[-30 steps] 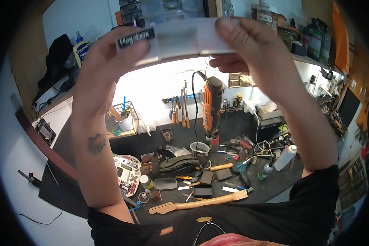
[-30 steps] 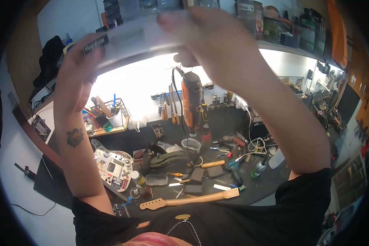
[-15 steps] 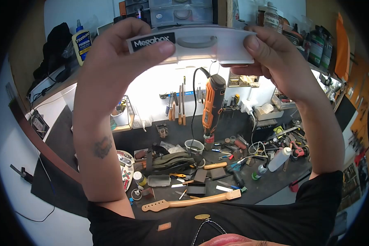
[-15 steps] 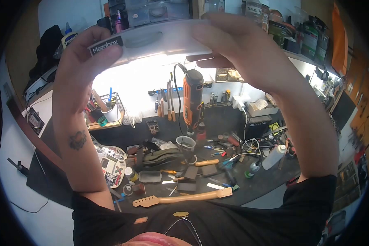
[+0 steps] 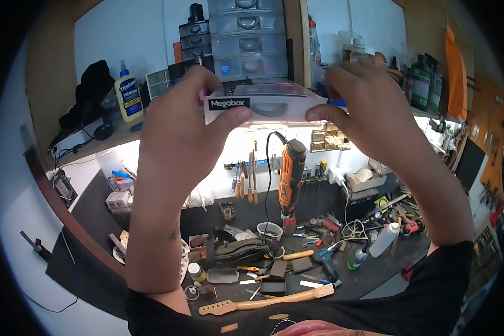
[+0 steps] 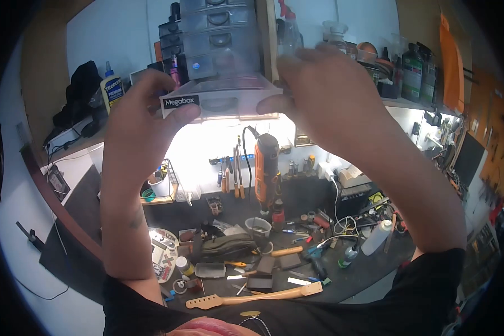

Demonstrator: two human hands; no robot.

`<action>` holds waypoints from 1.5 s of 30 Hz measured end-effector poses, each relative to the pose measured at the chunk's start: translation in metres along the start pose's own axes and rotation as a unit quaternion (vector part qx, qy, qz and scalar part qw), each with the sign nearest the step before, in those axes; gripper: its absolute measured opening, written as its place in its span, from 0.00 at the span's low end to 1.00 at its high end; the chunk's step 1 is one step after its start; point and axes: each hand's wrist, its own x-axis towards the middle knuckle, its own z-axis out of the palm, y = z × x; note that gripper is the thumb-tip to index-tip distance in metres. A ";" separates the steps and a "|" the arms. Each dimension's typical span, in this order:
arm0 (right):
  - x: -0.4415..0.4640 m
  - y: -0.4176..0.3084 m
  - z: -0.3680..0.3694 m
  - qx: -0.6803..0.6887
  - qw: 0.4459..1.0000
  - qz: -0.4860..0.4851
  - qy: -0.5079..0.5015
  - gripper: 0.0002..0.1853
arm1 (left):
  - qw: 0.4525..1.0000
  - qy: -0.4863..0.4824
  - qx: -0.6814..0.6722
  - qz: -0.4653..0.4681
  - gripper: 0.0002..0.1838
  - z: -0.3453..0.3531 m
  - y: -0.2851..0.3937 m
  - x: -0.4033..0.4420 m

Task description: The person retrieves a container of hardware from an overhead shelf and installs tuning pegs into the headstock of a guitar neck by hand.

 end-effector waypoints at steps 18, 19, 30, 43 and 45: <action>0.074 0.002 0.075 -0.062 0.992 -0.106 0.000 0.18 | 0.968 0.027 0.250 -0.004 0.26 0.053 -0.023 0.062; 0.081 0.001 0.077 -0.048 0.994 -0.093 -0.028 0.18 | 0.967 0.006 0.253 -0.016 0.24 0.057 -0.025 0.067; 0.103 -0.012 0.129 -0.050 0.991 -0.075 0.099 0.20 | 0.980 0.026 0.198 0.020 0.13 0.082 -0.061 0.062; 0.068 -0.016 0.028 0.132 0.975 -0.114 0.135 0.17 | 0.942 0.110 0.283 0.142 0.29 0.109 -0.072 0.032; 0.063 -0.018 0.019 0.124 0.976 -0.123 0.133 0.18 | 0.943 0.143 0.254 0.159 0.29 0.112 -0.075 0.033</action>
